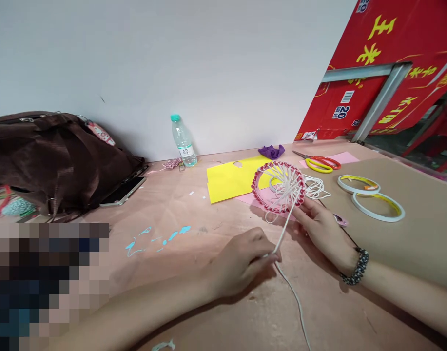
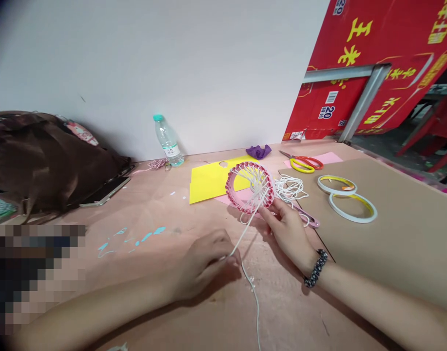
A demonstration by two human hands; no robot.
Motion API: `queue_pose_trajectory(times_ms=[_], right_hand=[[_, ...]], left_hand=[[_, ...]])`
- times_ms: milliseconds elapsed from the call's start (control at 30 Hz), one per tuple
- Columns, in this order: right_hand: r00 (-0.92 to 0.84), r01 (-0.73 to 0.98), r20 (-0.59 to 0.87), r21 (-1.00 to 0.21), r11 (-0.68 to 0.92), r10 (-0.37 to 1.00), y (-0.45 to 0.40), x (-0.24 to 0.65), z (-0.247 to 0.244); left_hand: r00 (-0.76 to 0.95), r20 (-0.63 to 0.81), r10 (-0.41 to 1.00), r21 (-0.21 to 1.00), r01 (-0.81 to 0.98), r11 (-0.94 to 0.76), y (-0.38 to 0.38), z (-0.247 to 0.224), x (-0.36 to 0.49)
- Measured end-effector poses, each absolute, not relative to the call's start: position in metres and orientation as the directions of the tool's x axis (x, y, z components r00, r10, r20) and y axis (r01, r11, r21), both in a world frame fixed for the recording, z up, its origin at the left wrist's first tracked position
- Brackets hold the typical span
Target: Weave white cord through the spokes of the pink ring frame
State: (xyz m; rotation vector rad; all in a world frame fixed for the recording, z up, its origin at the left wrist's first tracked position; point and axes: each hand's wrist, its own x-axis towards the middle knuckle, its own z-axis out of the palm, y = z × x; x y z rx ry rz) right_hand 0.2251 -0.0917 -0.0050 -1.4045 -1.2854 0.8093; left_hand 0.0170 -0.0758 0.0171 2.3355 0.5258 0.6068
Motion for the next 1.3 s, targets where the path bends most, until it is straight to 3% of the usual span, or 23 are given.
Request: queue_pose_trajectory(times_ms=[100,167,200,233,300,400,433,500,600,667,733,800,867,933,1033,1100,1200,1300], right_hand=[[0.153,0.252,0.16,-0.96,0.118,0.975,-0.092,0.224,-0.005],[0.139,0.231,0.151,-0.966,0.116,0.979,-0.093,0.223,-0.005],[0.14,0.225,0.144,-0.968,0.11,0.98,-0.094,0.222,-0.005],[0.145,0.226,0.135,-0.969,0.1,0.98,-0.094,0.222,-0.005],[0.163,0.242,0.128,-0.966,0.086,0.978,-0.094,0.222,-0.005],[0.189,0.242,0.141,-0.966,0.093,0.972,-0.095,0.222,-0.004],[0.201,0.231,0.148,-0.968,0.1,0.968,-0.095,0.222,-0.003],[0.222,0.209,0.167,-0.971,0.12,0.961,-0.096,0.222,-0.002],[0.248,0.191,0.187,-0.971,0.142,0.95,-0.096,0.221,-0.002],[0.245,0.179,0.185,-0.973,0.143,0.952,-0.097,0.221,-0.002],[0.235,0.161,0.175,-0.977,0.139,0.956,-0.097,0.221,-0.002],[0.228,0.148,0.167,-0.98,0.136,0.959,-0.097,0.221,-0.003],[0.231,0.139,0.157,-0.982,0.127,0.96,-0.096,0.221,-0.004],[0.242,0.133,0.143,-0.985,0.113,0.96,-0.095,0.221,-0.005],[0.262,0.139,0.127,-0.986,0.093,0.957,-0.095,0.222,-0.006],[0.267,0.147,0.122,-0.985,0.085,0.956,-0.096,0.222,-0.004],[0.257,0.142,0.122,-0.986,0.088,0.959,-0.097,0.221,-0.002],[0.245,0.115,0.133,-0.988,0.107,0.96,-0.097,0.22,-0.001]], left_hand=[[0.736,0.651,0.185,0.282,-0.009,-0.959,-0.077,0.013,0.012],[0.651,0.759,0.008,0.089,-0.092,-0.992,-0.077,0.009,0.009],[0.643,0.765,-0.028,0.063,-0.119,-0.991,-0.077,0.007,0.008],[0.664,0.747,-0.027,0.092,-0.144,-0.985,-0.077,0.006,0.008],[0.734,0.673,0.09,0.285,-0.145,-0.947,-0.077,0.004,0.006],[0.709,0.451,0.542,0.68,0.121,-0.723,-0.077,0.004,0.008],[0.645,0.349,0.679,0.763,0.225,-0.606,-0.077,0.004,0.009],[0.571,0.159,0.806,0.829,0.366,-0.422,-0.075,0.007,0.012],[0.658,0.117,0.743,0.769,0.413,-0.488,-0.072,0.009,0.014],[0.725,0.299,0.621,0.631,0.337,-0.698,-0.072,0.008,0.012],[0.736,0.549,0.395,0.407,0.178,-0.896,-0.074,0.008,0.009],[0.736,0.663,0.139,0.226,-0.019,-0.974,-0.077,0.007,0.007],[0.775,0.631,0.011,0.247,-0.188,-0.951,-0.08,0.006,0.007],[0.824,0.554,0.117,0.435,-0.167,-0.885,-0.084,0.005,0.007],[0.712,0.364,0.601,0.722,0.191,-0.664,-0.085,0.003,0.01],[0.578,0.195,0.793,0.805,0.367,-0.465,-0.082,0.004,0.012],[0.651,0.082,0.755,0.778,0.432,-0.457,-0.076,0.007,0.015],[0.78,0.276,0.562,0.593,0.322,-0.738,-0.075,0.009,0.014]])
